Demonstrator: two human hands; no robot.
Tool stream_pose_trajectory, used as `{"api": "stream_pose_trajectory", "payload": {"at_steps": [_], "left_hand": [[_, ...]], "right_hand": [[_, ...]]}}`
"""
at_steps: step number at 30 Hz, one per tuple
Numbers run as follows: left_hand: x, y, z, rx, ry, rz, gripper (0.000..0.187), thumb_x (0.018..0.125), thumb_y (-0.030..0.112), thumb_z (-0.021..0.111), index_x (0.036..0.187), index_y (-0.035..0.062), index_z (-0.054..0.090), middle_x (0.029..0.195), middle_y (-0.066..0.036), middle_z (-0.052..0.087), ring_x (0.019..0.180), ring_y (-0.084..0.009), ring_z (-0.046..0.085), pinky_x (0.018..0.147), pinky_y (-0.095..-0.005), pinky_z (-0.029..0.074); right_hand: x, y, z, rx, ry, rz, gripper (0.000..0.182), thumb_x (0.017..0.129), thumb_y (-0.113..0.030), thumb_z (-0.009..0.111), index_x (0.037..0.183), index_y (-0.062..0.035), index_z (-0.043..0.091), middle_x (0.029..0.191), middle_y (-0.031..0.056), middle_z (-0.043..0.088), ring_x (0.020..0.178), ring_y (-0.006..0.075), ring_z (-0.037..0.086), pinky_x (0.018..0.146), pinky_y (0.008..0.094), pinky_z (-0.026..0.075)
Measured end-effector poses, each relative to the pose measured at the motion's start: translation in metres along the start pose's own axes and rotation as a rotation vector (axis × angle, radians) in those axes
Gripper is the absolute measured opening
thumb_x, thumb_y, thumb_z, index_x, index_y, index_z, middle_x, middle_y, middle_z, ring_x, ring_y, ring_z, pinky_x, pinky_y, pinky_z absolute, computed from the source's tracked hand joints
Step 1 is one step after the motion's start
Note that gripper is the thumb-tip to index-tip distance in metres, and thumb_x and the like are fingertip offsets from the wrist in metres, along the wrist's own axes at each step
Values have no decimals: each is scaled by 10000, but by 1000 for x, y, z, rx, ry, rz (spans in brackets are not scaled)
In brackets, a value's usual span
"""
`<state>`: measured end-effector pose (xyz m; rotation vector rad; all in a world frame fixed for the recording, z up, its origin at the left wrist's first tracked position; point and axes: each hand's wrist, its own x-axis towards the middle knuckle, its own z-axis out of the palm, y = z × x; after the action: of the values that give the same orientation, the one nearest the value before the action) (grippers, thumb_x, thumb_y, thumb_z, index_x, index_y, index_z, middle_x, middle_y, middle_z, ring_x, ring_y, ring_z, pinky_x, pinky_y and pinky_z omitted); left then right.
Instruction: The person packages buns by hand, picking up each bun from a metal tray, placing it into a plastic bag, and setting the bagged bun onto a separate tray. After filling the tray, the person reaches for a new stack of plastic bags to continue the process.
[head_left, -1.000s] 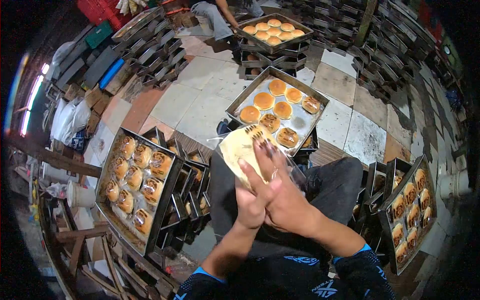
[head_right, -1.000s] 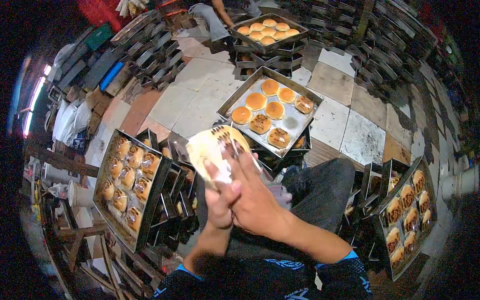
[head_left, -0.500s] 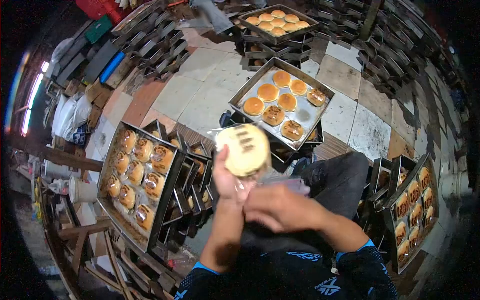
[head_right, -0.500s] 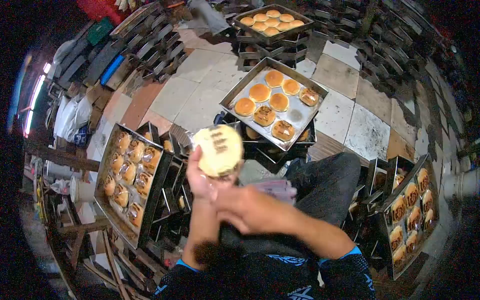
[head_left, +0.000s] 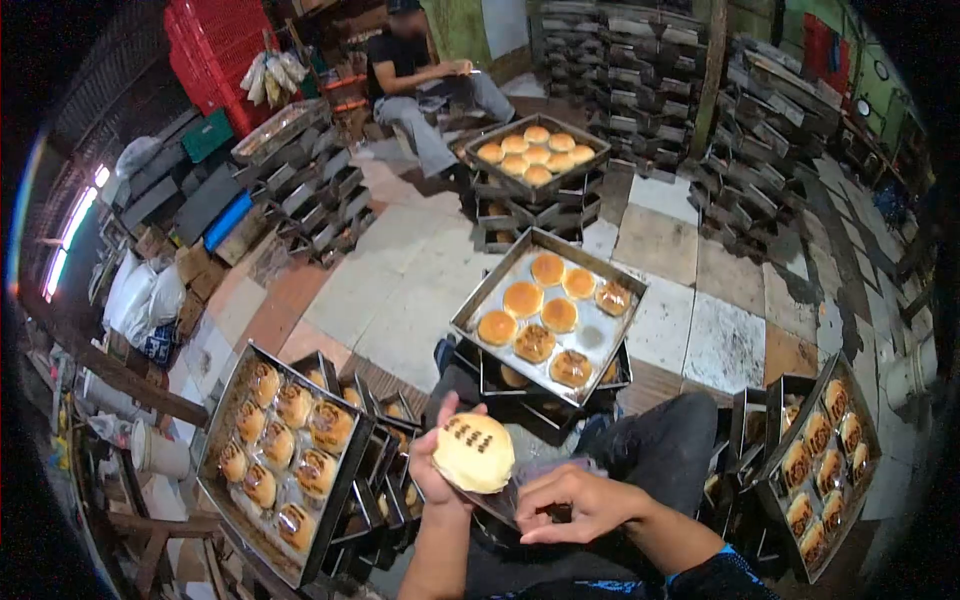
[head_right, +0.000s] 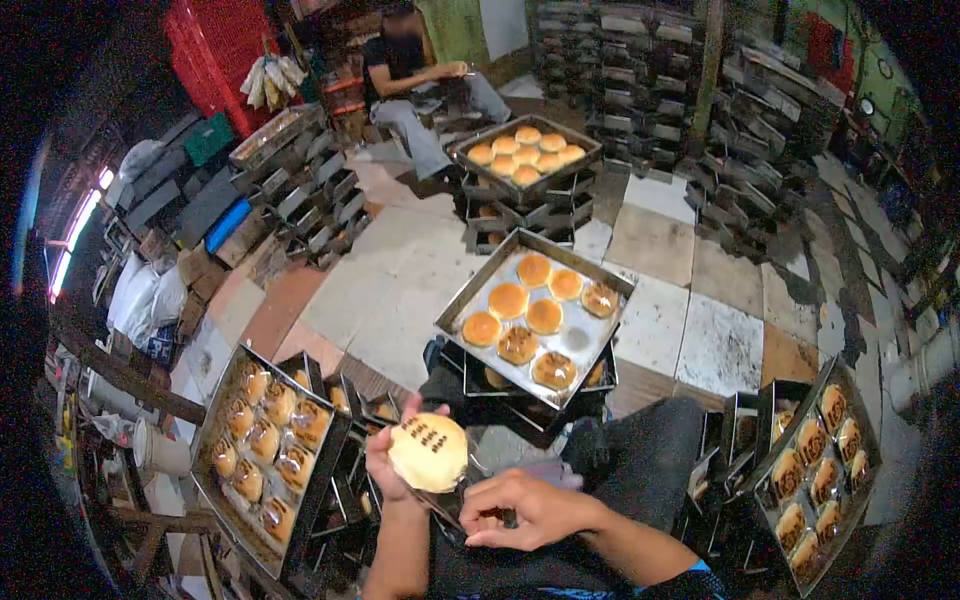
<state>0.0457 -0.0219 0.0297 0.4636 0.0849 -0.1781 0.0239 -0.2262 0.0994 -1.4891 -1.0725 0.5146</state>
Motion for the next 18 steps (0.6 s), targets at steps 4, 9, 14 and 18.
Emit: {"api": "stream_pose_trajectory", "payload": {"at_steps": [4, 9, 14, 18], "left_hand": [[15, -5, 3, -285, 358, -121, 690, 801, 533, 509, 1285, 42, 542, 1258, -212, 587, 1080, -400, 599, 914, -561, 494], [28, 7, -7, -220, 378, -89, 704, 854, 544, 390, 1325, 35, 512, 1251, -210, 593, 1117, -387, 582, 922, -550, 488], [22, -5, -36, -383, -238, -193, 740, 922, 583, 373, 1389, 12, 430, 1358, -212, 522, 1197, -381, 547, 990, -562, 455], [17, -44, -25, 96, 56, -2, 673, 909, 506, 452, 1370, 16, 452, 1315, -195, 562, 1059, -369, 630, 888, -510, 535]], "right_hand": [[11, -5, 33, -410, 672, -22, 230, 816, -120, 734, 999, -14, 645, 1106, 169, 599, 971, 322, 625, 826, 361, 505], [-14, 23, 43, -304, -78, 88, 346, 884, -171, 663, 1184, -5, 619, 1249, 219, 573, 1178, 342, 558, 985, 425, 458], [-12, 6, 20, -21, 428, 271, 168, 872, -118, 675, 999, -12, 703, 889, 118, 694, 774, 278, 684, 685, 338, 540], [16, 39, 32, -356, 314, 119, 129, 868, -104, 660, 945, -5, 628, 865, 158, 650, 783, 331, 649, 702, 418, 509]]}}
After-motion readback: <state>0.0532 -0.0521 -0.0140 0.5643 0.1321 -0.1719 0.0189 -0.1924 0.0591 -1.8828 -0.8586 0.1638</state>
